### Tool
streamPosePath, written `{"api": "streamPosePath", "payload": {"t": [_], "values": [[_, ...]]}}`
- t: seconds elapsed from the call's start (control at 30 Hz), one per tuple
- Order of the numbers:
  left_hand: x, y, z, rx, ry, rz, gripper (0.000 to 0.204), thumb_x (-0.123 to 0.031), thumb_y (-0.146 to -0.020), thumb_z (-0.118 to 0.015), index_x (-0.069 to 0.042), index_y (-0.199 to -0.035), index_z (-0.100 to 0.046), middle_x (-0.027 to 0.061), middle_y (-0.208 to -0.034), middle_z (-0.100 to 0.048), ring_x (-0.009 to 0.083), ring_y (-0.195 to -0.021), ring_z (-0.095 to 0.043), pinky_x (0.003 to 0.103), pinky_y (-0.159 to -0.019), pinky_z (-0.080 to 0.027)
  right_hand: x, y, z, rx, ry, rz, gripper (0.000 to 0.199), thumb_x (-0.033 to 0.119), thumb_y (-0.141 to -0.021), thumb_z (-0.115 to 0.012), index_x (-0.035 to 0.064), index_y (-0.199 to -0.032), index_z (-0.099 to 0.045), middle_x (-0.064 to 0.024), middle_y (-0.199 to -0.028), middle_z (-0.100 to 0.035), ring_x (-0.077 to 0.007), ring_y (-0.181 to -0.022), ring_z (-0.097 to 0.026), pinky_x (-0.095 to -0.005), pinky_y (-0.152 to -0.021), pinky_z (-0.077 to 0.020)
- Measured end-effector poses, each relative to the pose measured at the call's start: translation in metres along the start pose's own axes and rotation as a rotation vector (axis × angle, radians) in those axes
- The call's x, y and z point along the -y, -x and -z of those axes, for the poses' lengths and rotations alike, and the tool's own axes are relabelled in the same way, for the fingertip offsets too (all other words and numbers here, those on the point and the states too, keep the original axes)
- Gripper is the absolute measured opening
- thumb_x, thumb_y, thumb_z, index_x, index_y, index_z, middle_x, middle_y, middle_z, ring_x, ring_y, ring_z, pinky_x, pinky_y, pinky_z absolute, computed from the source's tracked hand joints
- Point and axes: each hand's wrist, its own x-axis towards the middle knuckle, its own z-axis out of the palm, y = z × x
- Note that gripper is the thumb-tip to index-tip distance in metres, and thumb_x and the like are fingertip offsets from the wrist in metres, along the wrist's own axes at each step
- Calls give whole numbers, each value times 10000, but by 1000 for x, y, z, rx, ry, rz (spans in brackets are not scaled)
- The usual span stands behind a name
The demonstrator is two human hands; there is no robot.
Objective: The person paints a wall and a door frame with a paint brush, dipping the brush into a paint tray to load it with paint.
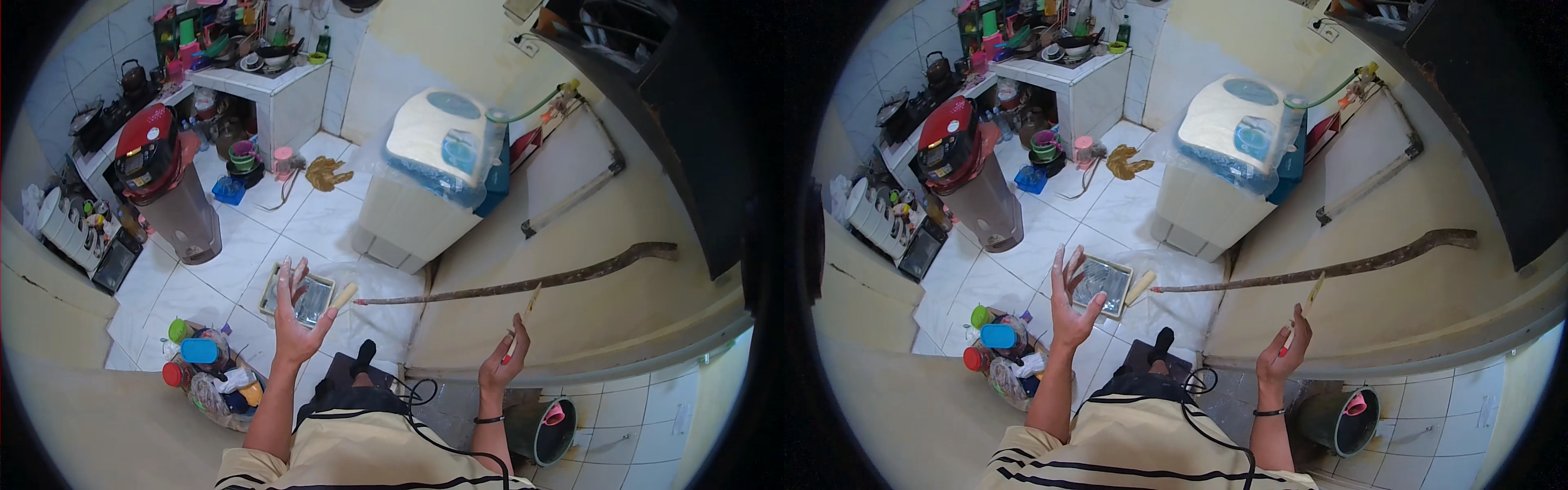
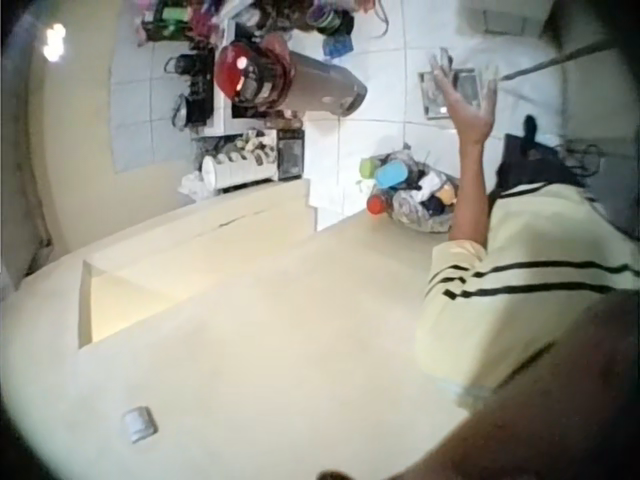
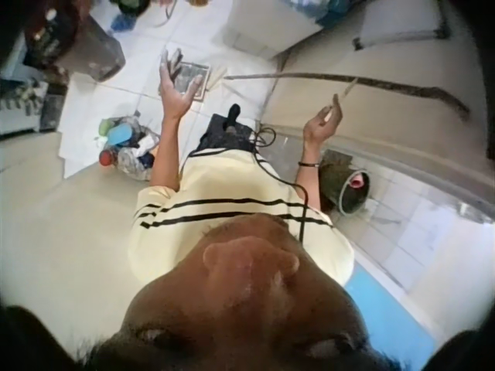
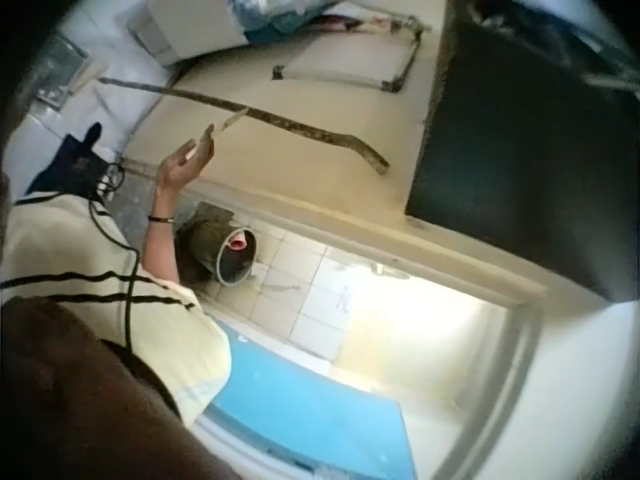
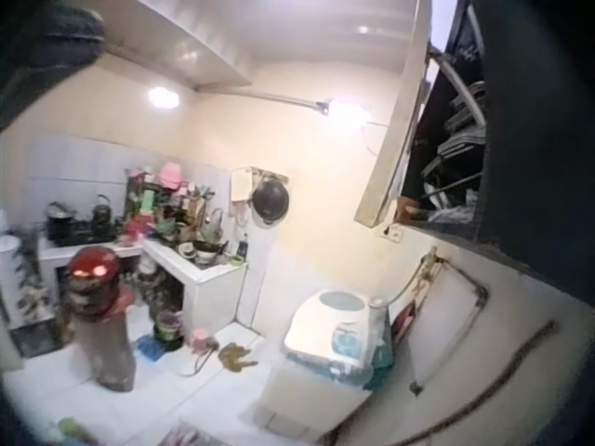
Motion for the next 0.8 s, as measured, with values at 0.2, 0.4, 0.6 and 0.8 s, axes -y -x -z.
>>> {"api": "streamPosePath", "payload": {"t": [0.2,0.4,0.6,0.8], "values": [[-2,1,-5,-39,-20,-36,655,-136,-789,-732,4,-1359,-441,169,-1090,-659,269,-996,-641,344,-864,-498,5,-2,1,-90,5,56,316,96,-992,-431,-50,-1254,-529,-209,-1286,-587,-363,-1137,-547,-428,-1001,-415],[-17,0,-8,-64,-114,-204,129,-53,-794,-726,-5,-729,-625,82,-599,-548,174,-521,-485,298,-508,-377,24,-7,5,-87,-145,60,313,131,-1005,-438,-62,-1236,-524,-215,-1131,-623,-261,-968,-618,-356,-839,-493],[-26,-9,-25,-77,-175,-257,383,-23,-804,-683,-16,-531,-414,58,-485,-392,151,-433,-361,301,-442,-245,37,-13,-13,68,-263,-159,182,74,-956,-488,-63,-950,-608,-148,-750,-609,-279,-635,-592,-364,-601,-490],[-51,-35,-44,-61,-158,-522,351,-22,-744,-722,-52,-523,-452,84,-497,-428,233,-404,-411,335,-411,-287,66,-26,-28,-35,-346,232,148,82,-932,-554,-44,-875,-606,-172,-739,-611,-322,-569,-574,-383,-524,-465]]}}
